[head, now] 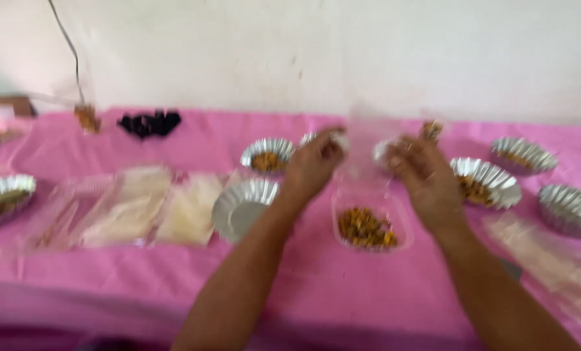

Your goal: The person scoops dried fruit pieces from a plastic container into small clear bags using their hands. They then fold and seal each bag and place it on the table. The process is repeated for multiple bags.

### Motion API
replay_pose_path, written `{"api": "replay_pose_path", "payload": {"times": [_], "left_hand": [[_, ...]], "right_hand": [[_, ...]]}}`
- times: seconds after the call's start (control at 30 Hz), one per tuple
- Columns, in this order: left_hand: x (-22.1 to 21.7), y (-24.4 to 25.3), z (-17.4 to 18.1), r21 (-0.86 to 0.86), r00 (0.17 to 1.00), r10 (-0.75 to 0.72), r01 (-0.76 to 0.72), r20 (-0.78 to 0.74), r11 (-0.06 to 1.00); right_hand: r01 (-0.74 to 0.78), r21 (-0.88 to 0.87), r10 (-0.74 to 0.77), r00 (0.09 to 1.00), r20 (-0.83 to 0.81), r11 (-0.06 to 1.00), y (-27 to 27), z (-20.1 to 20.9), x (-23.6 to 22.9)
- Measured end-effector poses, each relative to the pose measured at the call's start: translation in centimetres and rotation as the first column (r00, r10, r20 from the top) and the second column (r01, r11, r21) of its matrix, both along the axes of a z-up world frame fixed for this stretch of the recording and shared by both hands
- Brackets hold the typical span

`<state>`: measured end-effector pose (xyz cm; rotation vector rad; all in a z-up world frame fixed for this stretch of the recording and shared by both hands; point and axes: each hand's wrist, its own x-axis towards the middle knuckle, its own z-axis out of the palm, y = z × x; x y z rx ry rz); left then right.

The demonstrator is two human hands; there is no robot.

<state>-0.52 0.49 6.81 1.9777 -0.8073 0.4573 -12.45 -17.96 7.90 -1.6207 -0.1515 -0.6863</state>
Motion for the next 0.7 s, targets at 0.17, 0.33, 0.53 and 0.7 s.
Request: {"api": "replay_pose_path", "payload": {"times": [0.17,0.33,0.53,0.7], "left_hand": [[-0.2,5.4,3.7,-0.305,0.996,0.008,0.019,0.087,0.952],[-3.7,7.2,4.2,-0.394,0.992,-0.096,0.122,0.086,0.911],[-3.9,8.5,4.1,-0.413,0.976,-0.152,0.205,0.159,0.887],[-4.2,7.9,3.5,-0.44,0.959,-0.25,0.284,0.134,0.852]], "right_hand": [[0.108,-0.673,0.0,0.987,0.158,0.732,0.0,-3.7,-1.7],[-0.066,-0.967,0.039,0.998,-0.058,0.246,0.1,-9.9,-0.1],[0.03,-0.978,-0.033,0.999,0.024,0.205,0.7,-9.5,1.3],[-0.32,-0.946,-0.317,0.904,-0.286,-0.059,3.6,-8.2,3.9]]}}
